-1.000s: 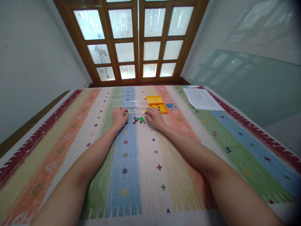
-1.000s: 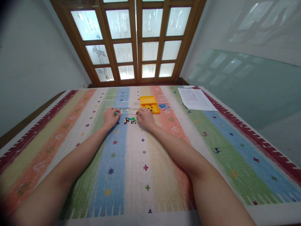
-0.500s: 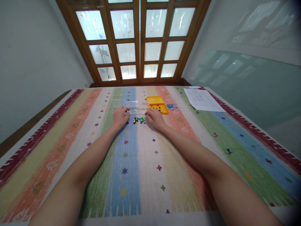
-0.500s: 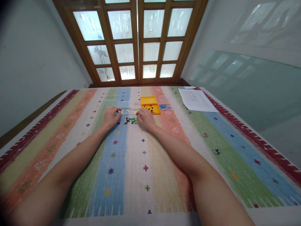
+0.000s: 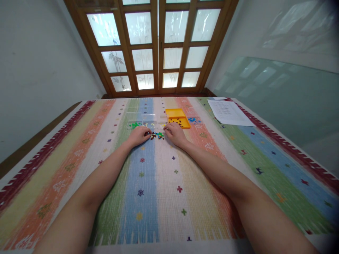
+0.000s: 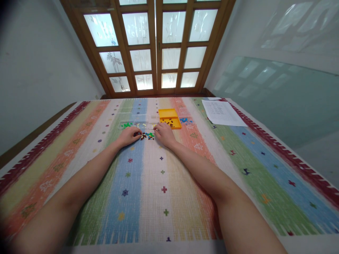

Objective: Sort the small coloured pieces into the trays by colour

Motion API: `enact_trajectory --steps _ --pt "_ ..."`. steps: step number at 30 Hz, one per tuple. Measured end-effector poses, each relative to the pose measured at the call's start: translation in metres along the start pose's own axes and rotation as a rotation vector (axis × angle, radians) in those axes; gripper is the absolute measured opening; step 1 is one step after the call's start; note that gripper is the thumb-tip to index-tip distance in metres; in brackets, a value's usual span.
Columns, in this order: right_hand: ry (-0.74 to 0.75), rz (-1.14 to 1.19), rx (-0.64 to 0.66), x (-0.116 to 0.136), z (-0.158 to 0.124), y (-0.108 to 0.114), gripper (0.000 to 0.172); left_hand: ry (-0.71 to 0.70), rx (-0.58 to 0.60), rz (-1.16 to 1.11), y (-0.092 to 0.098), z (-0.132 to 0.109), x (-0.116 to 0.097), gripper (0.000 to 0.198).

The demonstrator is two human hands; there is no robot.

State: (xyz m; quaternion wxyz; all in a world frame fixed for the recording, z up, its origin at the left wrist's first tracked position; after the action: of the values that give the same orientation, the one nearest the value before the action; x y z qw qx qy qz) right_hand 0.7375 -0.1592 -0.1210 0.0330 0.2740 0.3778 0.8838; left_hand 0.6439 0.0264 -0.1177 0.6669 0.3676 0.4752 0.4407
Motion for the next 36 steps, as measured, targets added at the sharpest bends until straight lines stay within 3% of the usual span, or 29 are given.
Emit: enact_trajectory --steps 7,16,23,36 --pt "0.006 -0.009 0.006 -0.001 0.001 -0.001 0.013 0.034 -0.017 -0.029 -0.001 0.002 0.009 0.023" --pt "-0.004 -0.002 0.041 0.002 0.001 -0.001 0.013 0.321 -0.287 0.055 0.019 -0.003 0.035 0.026" --pt "0.000 -0.006 0.041 0.000 0.001 -0.004 0.014 0.451 -0.285 0.078 0.017 -0.001 0.040 0.026" --pt "0.046 -0.013 0.084 0.007 -0.001 -0.009 0.012 0.483 -0.244 0.111 0.014 -0.001 0.040 0.025"
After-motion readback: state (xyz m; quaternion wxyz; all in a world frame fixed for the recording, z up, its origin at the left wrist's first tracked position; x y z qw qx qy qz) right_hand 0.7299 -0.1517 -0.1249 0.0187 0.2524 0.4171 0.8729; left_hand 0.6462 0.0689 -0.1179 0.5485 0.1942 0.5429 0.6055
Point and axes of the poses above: each hand's wrist, its own z-axis towards the middle knuckle, its own y-axis out of the back of the hand, x = y × z, the point moved 7 cm from there along z, towards the middle knuckle, and after that the axes turned 2 degrees about -x, right-handed, at the moved point
